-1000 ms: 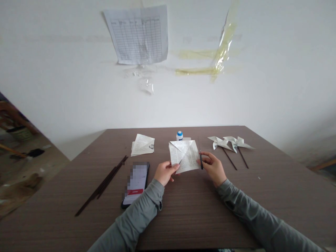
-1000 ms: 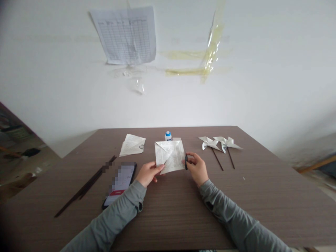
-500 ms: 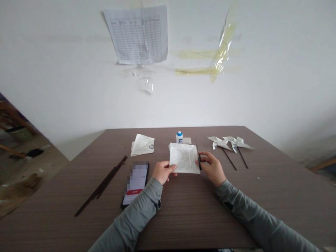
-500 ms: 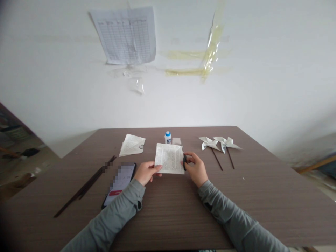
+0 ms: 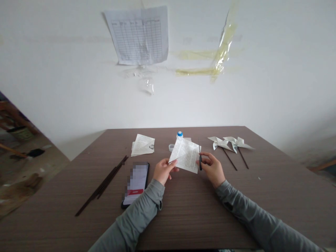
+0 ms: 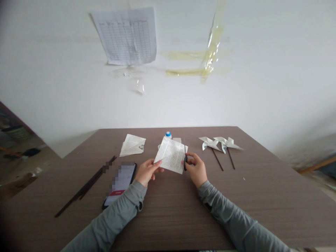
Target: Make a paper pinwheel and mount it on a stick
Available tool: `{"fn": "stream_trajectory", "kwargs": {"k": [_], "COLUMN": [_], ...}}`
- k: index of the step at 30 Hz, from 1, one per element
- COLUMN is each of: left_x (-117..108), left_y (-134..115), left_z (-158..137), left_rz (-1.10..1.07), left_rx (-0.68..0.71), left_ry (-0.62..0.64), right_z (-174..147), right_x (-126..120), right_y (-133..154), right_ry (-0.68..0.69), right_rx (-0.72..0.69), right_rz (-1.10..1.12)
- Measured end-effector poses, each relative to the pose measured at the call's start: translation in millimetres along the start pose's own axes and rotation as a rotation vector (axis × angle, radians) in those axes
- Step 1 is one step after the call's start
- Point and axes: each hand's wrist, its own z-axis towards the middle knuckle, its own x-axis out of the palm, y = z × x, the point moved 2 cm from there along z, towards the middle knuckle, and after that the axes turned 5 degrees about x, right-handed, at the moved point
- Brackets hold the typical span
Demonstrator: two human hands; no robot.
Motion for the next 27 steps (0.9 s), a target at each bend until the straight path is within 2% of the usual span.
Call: {"fn": "stream_trajectory", "kwargs": {"k": [12, 20, 27], "left_x": [-4.6, -6.4, 2.0], "left_y": [-0.2, 5.8, 28.3], "left_z": [1.3, 4.9, 2.9], "left_rz": [0.014, -0.023, -0.050], "left_rx": [0.029, 0.028, -0.028], "left_ry": [-0.008, -0.013, 0.096], "right_z": [-0.1, 0.4, -0.5], "right_x": [-0.2, -0.1, 7.0], "right_y": [0.1, -0.8, -1.5], "right_ry": [-0.058, -0.079, -0.137], "right_rx": [-0.018, 0.020, 0.040], "right_rz": [0.061, 0.124, 0.218]}}
